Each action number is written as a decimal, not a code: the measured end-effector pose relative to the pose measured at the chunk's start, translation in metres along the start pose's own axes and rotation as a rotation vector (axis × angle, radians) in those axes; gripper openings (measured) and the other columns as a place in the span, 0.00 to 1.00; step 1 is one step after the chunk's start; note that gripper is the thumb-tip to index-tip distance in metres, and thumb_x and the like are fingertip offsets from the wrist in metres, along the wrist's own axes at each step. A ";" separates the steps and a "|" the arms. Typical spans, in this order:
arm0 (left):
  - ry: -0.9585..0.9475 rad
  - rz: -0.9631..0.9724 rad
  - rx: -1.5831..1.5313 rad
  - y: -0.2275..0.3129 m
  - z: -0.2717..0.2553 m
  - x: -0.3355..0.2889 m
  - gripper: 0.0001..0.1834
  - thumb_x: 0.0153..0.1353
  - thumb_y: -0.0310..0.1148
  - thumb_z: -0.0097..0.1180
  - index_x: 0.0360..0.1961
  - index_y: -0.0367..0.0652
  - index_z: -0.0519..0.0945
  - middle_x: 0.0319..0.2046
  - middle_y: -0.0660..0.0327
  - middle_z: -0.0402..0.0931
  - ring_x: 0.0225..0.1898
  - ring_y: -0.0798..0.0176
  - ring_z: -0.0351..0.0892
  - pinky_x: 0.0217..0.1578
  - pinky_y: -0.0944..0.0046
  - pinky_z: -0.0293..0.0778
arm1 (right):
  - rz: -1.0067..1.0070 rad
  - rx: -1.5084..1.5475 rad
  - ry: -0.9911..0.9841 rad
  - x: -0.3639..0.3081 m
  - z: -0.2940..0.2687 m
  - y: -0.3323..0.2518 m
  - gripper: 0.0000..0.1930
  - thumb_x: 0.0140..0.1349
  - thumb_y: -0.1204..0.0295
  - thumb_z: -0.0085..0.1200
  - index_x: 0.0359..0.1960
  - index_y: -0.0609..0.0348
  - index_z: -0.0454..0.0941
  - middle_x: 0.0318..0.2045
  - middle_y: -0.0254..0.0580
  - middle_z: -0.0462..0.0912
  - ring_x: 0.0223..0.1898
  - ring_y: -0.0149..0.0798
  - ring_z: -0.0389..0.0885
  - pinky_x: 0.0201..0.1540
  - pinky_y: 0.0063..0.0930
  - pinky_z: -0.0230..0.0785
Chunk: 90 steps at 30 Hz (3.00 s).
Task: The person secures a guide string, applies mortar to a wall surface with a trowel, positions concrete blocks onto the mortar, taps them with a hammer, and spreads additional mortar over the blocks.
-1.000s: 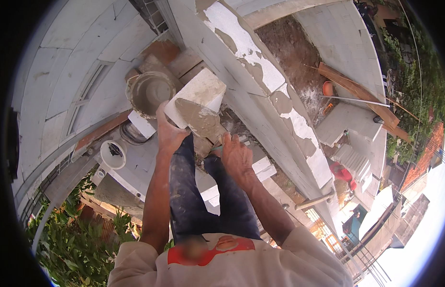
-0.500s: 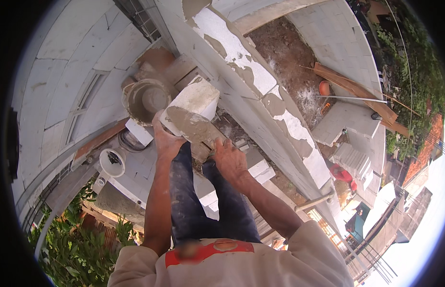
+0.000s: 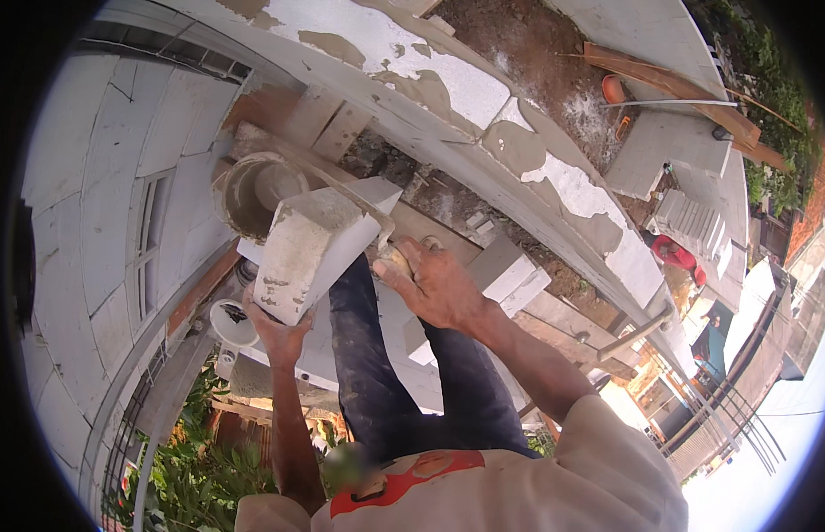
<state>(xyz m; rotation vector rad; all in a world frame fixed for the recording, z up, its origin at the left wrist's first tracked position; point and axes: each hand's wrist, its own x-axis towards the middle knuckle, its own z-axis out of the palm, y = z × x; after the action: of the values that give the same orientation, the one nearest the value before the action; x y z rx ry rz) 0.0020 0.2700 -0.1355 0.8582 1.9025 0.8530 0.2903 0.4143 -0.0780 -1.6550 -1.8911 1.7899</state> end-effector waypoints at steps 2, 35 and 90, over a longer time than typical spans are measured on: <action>0.042 -0.053 -0.073 0.003 0.006 0.000 0.60 0.34 0.18 0.74 0.70 0.36 0.54 0.60 0.53 0.62 0.62 0.55 0.67 0.65 0.54 0.67 | -0.191 -0.346 -0.054 0.000 0.025 0.022 0.27 0.76 0.48 0.47 0.55 0.64 0.76 0.33 0.68 0.83 0.36 0.67 0.84 0.42 0.54 0.77; 0.065 -0.017 0.108 0.006 0.027 -0.021 0.57 0.37 0.21 0.77 0.70 0.37 0.56 0.59 0.51 0.60 0.63 0.52 0.67 0.65 0.52 0.67 | -0.161 -0.653 -0.112 0.009 0.011 0.036 0.24 0.69 0.61 0.56 0.57 0.69 0.72 0.29 0.56 0.86 0.30 0.58 0.87 0.32 0.48 0.81; -0.087 -0.185 -0.175 -0.069 -0.059 -0.002 0.58 0.51 0.22 0.75 0.77 0.48 0.49 0.73 0.51 0.59 0.71 0.56 0.66 0.68 0.53 0.70 | -0.506 -0.204 -0.394 0.200 0.138 0.192 0.57 0.35 0.64 0.79 0.71 0.61 0.59 0.64 0.61 0.65 0.68 0.62 0.63 0.75 0.48 0.53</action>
<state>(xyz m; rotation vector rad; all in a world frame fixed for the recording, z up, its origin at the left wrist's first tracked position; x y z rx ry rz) -0.0655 0.2185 -0.1676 0.5947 1.7710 0.8407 0.2350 0.4110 -0.3820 -0.7697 -2.4368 1.8321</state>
